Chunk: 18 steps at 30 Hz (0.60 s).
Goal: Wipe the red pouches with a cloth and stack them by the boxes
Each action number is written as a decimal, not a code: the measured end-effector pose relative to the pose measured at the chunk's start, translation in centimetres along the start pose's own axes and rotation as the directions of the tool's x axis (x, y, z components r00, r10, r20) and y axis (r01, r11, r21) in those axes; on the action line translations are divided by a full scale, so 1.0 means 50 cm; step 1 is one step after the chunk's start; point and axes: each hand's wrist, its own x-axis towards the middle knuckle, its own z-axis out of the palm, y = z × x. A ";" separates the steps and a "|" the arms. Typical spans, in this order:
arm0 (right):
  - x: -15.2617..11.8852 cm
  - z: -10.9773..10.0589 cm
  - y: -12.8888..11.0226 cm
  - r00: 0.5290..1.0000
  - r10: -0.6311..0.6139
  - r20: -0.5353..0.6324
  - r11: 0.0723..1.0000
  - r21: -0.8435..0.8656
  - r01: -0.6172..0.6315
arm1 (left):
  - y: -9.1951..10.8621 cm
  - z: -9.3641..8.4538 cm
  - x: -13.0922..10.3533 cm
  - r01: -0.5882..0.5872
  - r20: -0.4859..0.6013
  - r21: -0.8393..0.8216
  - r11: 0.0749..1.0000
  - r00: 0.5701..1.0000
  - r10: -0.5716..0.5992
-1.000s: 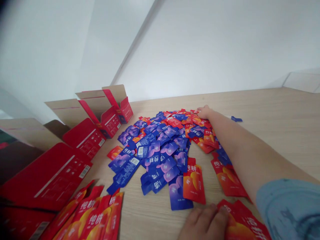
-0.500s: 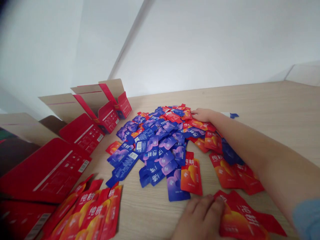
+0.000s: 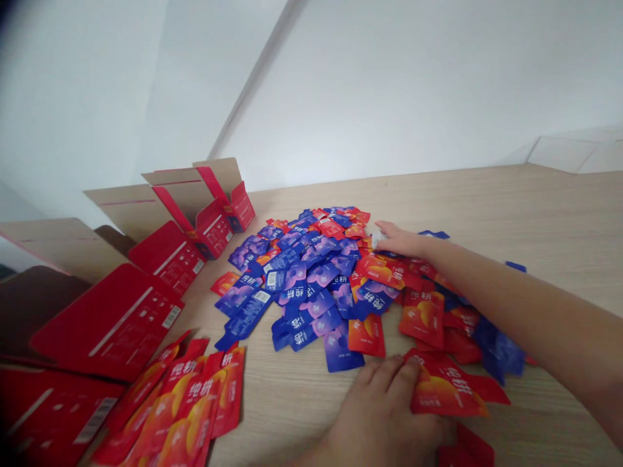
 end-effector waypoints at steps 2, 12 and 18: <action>-0.012 -0.011 0.005 0.998 0.065 0.023 0.997 -0.032 -0.065 | 0.002 0.002 0.002 0.010 -0.003 -0.004 1.000 1.000 -0.010; 0.115 -0.059 -0.037 0.912 0.281 -0.299 0.931 -0.146 -0.335 | 0.021 0.040 0.020 0.190 0.202 -0.167 0.968 0.967 -0.155; 0.313 -0.034 -0.123 0.932 0.226 -0.283 0.953 -0.136 -0.272 | 0.017 0.087 0.014 0.295 0.294 -0.175 0.939 0.926 -0.237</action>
